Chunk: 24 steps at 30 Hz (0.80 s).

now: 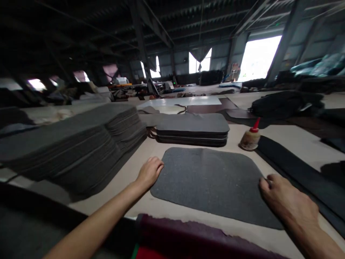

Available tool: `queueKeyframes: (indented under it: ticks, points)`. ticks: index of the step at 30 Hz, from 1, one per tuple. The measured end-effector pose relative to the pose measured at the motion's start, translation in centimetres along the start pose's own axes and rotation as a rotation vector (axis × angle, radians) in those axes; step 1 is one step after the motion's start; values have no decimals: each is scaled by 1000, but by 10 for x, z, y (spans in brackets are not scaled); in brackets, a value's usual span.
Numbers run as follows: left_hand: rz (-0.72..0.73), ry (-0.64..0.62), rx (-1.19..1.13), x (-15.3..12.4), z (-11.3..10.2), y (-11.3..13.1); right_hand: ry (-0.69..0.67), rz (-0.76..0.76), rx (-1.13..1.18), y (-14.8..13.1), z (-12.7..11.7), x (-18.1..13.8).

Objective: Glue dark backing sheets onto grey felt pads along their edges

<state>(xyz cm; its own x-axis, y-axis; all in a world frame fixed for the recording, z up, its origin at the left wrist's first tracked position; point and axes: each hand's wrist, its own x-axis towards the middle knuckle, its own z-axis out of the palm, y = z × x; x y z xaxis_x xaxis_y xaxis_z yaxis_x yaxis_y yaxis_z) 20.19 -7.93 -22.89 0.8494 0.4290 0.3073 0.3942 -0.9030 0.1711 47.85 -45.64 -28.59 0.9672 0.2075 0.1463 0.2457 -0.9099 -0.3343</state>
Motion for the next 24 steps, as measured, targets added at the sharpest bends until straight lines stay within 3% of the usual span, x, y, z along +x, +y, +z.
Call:
queueKeyframes:
  ticks: [3, 6, 9, 13, 18, 24]
  points:
    - [66, -28, 90, 7, -13, 12, -110, -14, -141, -22, -21, -15]
    - [177, -31, 107, 17, -20, 38, -151, -13, -166, -30, -29, -20]
    - [357, -84, 49, 28, -13, 75, -66, -65, -200, -28, -26, -21]
    - [570, -169, -62, 41, 12, 111, 105, -230, -290, -29, -24, -26]
    - [578, -217, -144, 43, 42, 118, 44, -256, -272, -27, -26, -22]
    - [543, -217, -186, 41, 47, 115, 27, -247, -195, -32, -39, -5]
